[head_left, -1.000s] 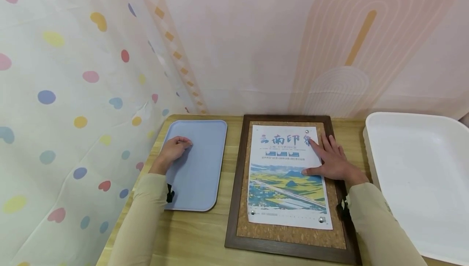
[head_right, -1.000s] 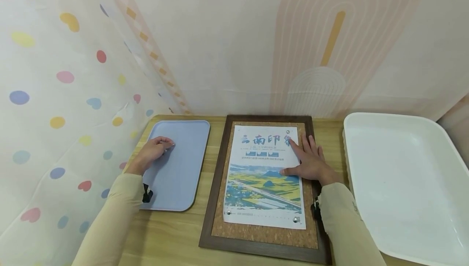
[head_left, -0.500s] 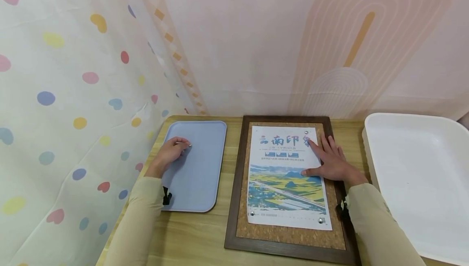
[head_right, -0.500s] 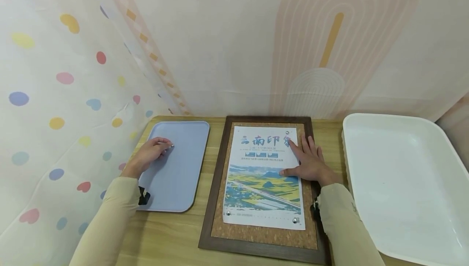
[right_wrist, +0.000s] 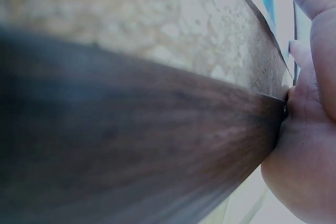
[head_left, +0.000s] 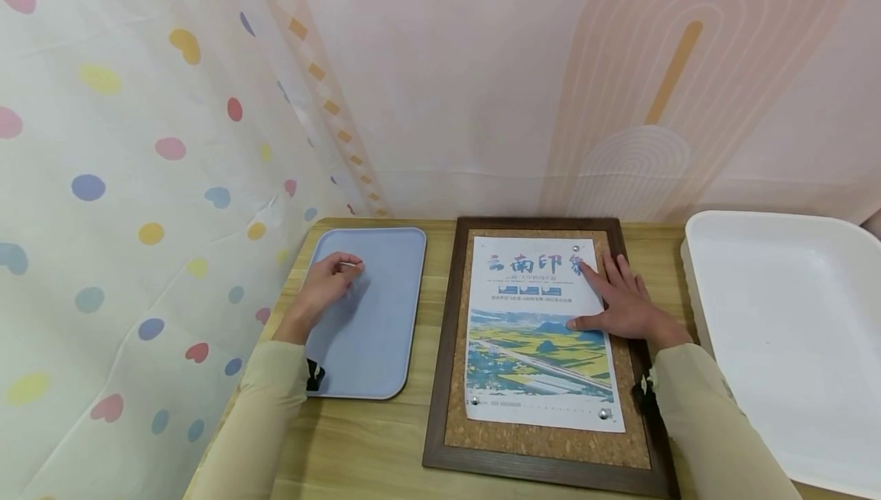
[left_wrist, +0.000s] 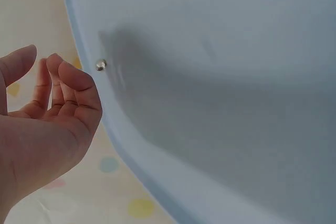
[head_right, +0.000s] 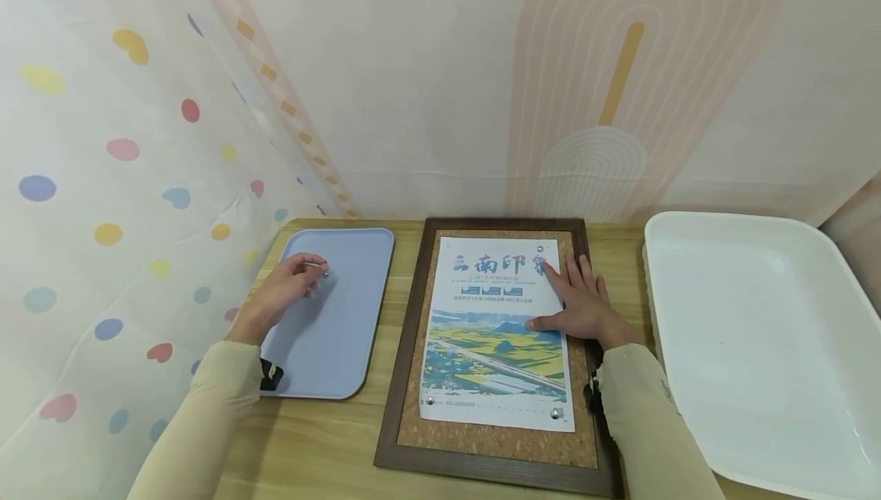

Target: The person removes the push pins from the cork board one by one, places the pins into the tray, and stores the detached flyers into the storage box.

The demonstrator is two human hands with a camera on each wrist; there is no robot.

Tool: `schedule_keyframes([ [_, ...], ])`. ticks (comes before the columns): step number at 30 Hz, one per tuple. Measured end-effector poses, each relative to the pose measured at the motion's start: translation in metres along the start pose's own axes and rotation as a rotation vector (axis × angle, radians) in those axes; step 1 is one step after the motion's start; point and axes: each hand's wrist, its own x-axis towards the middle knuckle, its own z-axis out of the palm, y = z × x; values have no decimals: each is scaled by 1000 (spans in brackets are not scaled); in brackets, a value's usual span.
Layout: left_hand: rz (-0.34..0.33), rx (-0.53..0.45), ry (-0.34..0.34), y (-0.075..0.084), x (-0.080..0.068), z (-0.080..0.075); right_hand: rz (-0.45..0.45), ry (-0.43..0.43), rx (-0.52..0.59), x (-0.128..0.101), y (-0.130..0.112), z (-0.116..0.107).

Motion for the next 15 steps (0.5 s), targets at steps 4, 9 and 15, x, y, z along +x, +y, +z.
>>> schedule_keyframes([
  [4, 37, 18, -15, 9, -5, 6, 0, -1, -4, 0, 1, 0],
  [9, 86, 29, -44, 19, -9, 16, -1, -3, -6, -1, 1, 0],
  [15, 162, 36, -86, 32, -18, 30, 0, -6, -15, -1, 2, 0],
])
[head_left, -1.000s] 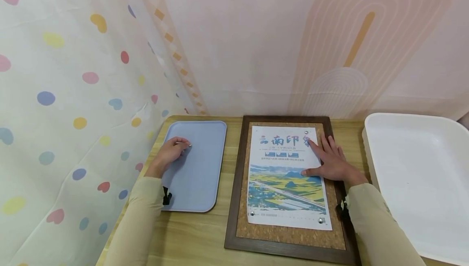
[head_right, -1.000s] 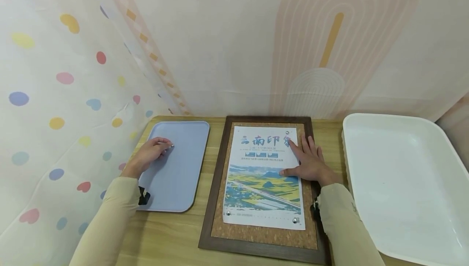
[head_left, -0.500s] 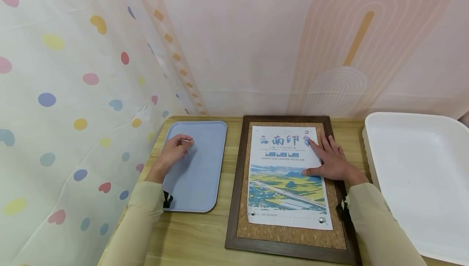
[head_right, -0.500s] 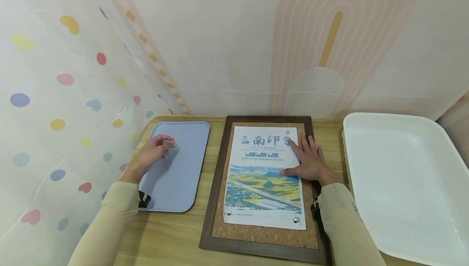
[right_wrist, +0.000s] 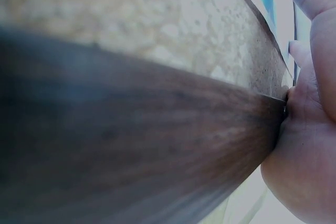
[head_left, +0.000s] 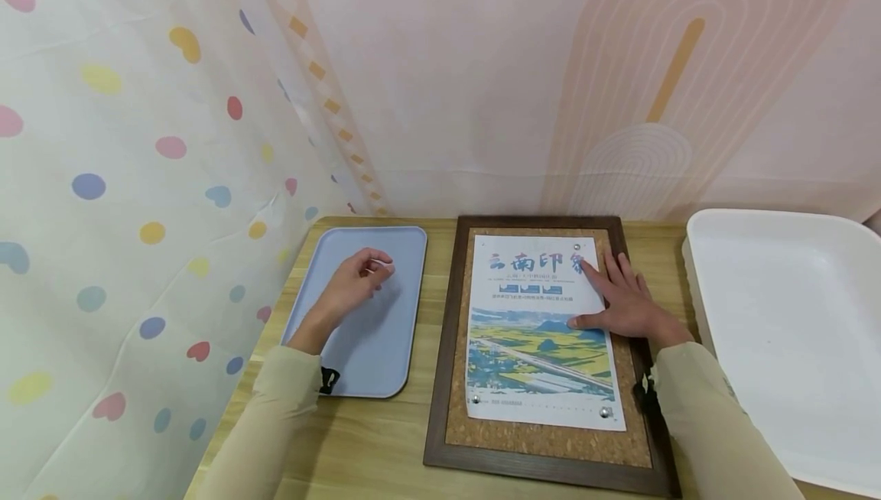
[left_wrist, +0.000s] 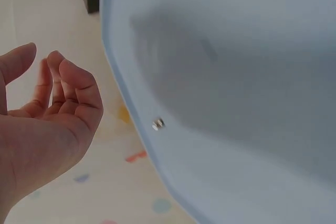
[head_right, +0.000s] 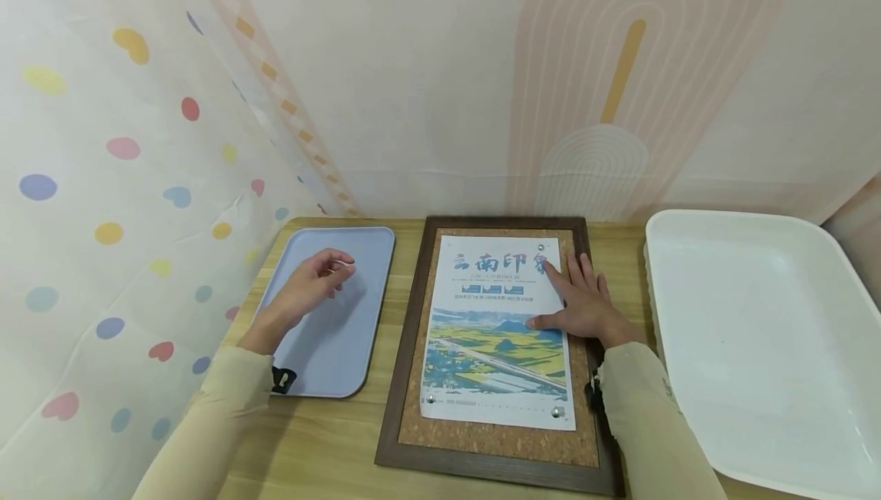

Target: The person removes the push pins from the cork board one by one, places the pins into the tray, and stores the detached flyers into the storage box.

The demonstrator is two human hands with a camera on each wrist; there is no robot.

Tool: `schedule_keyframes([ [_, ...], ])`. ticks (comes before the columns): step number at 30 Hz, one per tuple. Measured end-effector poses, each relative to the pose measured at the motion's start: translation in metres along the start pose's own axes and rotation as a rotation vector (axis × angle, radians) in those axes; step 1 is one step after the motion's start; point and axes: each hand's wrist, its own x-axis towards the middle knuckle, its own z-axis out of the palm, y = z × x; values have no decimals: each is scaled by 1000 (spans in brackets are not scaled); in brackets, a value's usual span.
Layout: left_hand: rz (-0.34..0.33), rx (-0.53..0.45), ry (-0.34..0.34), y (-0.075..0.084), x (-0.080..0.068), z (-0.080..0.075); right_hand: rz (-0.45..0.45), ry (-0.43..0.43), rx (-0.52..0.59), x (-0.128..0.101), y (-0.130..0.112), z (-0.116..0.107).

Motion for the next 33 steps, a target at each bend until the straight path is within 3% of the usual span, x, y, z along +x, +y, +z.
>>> schedule_keyframes([
  [10, 118, 23, -93, 25, -12, 27, 0, 3, -5, 1, 0, 1],
  [15, 189, 51, -161, 32, -17, 39, -3, 3, -6, 1, 0, 1],
  [20, 245, 62, -187, 36, -21, 47, -2, 5, -3, 1, 0, 1],
  [33, 252, 56, -395, 47, -38, 70, 11, -2, 3, 2, 0, 2],
])
